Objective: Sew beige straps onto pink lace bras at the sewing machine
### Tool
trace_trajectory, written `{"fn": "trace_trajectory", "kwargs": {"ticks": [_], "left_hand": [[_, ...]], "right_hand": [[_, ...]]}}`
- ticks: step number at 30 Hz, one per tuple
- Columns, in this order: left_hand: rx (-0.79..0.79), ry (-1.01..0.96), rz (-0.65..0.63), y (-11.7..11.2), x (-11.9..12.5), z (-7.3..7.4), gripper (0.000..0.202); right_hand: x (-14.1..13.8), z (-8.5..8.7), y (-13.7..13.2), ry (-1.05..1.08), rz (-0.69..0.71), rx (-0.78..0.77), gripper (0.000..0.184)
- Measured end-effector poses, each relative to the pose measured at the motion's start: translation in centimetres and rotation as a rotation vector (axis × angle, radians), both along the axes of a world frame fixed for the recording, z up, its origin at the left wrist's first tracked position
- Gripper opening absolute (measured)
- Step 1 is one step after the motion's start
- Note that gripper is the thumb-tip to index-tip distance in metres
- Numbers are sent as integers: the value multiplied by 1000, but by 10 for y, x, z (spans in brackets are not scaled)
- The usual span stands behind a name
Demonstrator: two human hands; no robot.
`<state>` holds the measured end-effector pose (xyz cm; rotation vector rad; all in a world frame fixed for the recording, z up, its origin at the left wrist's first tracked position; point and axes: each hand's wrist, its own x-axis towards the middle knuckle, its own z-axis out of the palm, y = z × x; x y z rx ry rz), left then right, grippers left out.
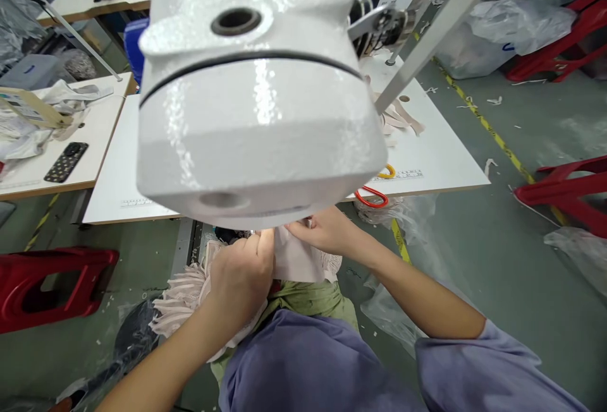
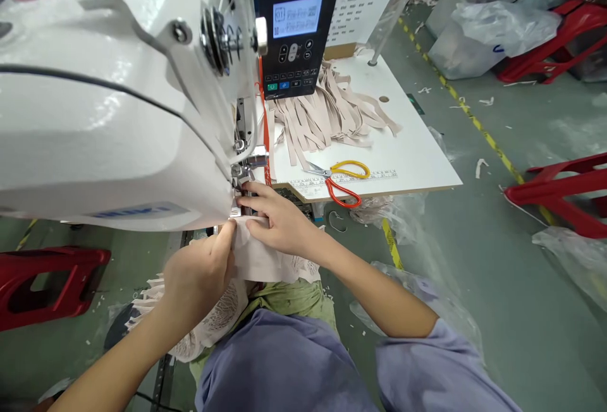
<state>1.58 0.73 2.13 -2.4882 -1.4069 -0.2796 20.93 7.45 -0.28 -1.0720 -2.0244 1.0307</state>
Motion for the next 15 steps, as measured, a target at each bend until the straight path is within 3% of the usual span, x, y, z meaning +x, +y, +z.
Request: {"fn": "trace_trajectory", "kwargs": {"ticks": [5, 9, 15], "left_hand": [[-3, 44, 57, -4, 12, 5, 31], [10, 76, 87, -6, 16, 8, 30], [-20, 70, 81, -6, 14, 9, 30]], "right_hand": [[-4, 12, 13, 72, 55, 54, 23], [-5, 18, 18, 91, 74, 1, 30], [-4, 17, 17, 80, 76, -13, 36]]}}
